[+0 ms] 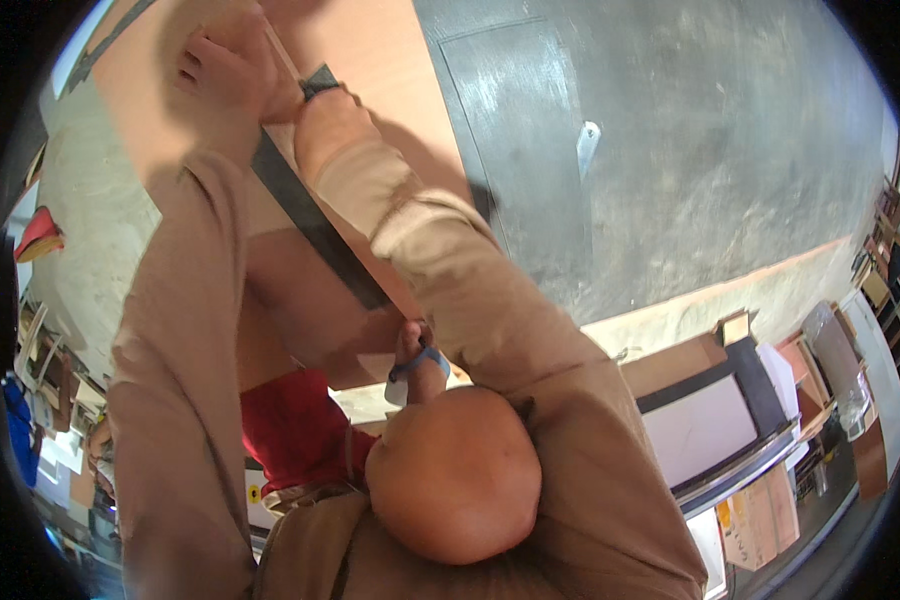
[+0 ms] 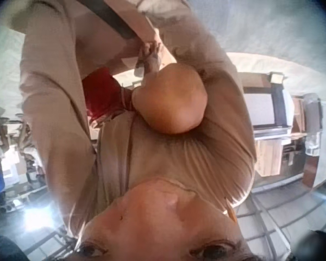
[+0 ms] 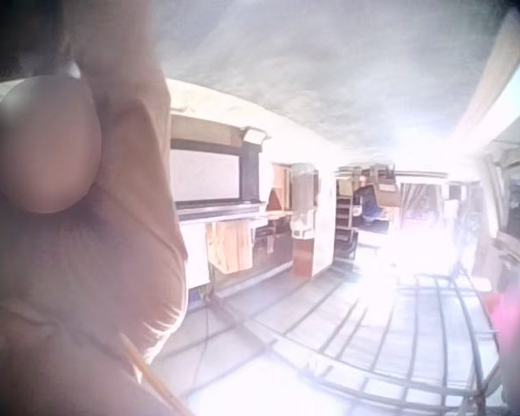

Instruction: The person measures and marks a dark laminate sheet on the floor using a ruler and pencil. They then use a utility knife to cut the laminate along the marked lines, separating it into smaller pieces.

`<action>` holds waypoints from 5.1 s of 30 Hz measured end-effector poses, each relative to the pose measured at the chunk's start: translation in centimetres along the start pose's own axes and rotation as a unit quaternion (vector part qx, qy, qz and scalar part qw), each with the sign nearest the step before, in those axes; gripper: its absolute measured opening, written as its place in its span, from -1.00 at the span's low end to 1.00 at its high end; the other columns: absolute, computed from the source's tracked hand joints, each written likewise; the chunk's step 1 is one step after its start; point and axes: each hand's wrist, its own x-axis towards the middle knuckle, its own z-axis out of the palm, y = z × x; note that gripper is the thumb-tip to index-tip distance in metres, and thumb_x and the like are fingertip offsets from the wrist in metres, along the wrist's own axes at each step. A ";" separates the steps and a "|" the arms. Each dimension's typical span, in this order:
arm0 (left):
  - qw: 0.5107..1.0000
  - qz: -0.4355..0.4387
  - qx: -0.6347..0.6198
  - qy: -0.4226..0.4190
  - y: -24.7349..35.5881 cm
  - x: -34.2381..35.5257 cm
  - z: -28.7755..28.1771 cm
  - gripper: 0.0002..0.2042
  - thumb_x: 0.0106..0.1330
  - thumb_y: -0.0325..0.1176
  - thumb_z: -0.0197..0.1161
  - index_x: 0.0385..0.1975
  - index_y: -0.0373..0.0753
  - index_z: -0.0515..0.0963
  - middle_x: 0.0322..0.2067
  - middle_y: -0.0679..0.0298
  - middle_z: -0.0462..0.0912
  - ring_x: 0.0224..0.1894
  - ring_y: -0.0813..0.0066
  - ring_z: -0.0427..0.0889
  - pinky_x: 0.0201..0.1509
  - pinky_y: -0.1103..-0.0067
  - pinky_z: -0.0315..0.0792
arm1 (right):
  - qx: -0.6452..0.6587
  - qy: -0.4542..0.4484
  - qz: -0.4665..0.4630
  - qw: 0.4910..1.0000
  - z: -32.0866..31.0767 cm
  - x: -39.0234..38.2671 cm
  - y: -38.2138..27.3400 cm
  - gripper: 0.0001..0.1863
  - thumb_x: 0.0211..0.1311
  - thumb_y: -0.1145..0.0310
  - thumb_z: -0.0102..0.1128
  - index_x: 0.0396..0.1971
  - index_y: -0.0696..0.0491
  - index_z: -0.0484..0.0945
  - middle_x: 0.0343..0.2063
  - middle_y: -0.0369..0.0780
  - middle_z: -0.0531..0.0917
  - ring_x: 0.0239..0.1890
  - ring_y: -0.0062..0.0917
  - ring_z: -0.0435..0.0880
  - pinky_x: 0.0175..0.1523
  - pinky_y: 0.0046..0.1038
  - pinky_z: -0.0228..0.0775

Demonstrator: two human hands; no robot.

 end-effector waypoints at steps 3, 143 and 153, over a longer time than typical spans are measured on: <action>1.000 0.019 0.009 -0.009 3.7 0.5 -0.4 -0.24 0.38 0.26 0.21 0.32 -0.30 0.37 0.26 -0.16 0.44 0.37 -0.23 0.28 0.48 0.03 0.15 | 0.011 0.002 0.071 0.997 -1.9 -0.3 0.4 -0.67 0.40 0.29 0.13 -0.09 0.25 0.67 -0.12 0.15 0.74 0.02 0.04 0.74 0.12 -0.05 0.63; 0.984 -0.057 -0.120 -0.115 5.3 -1.1 -2.1 0.17 0.08 0.40 0.29 0.49 -0.44 0.08 0.53 -0.27 0.01 0.59 -0.26 -0.12 0.61 -0.19 -0.47 | 0.062 0.388 0.352 0.849 16.5 -61.0 40.1 -0.71 0.17 0.29 0.47 -0.23 0.15 0.64 -0.48 -0.15 0.65 -0.41 -0.29 0.63 -0.20 -0.24 0.50; 0.896 0.138 -0.034 -0.421 -6.1 7.4 -15.4 -0.37 0.32 0.08 0.37 0.23 -0.28 0.55 0.31 -0.03 0.50 0.38 -0.08 0.40 0.47 0.15 0.28 | -0.098 0.444 0.242 0.857 18.5 -58.0 31.7 -0.75 0.25 0.30 0.38 -0.27 0.16 0.55 -0.43 0.06 0.64 -0.35 0.10 0.61 -0.25 -0.03 0.44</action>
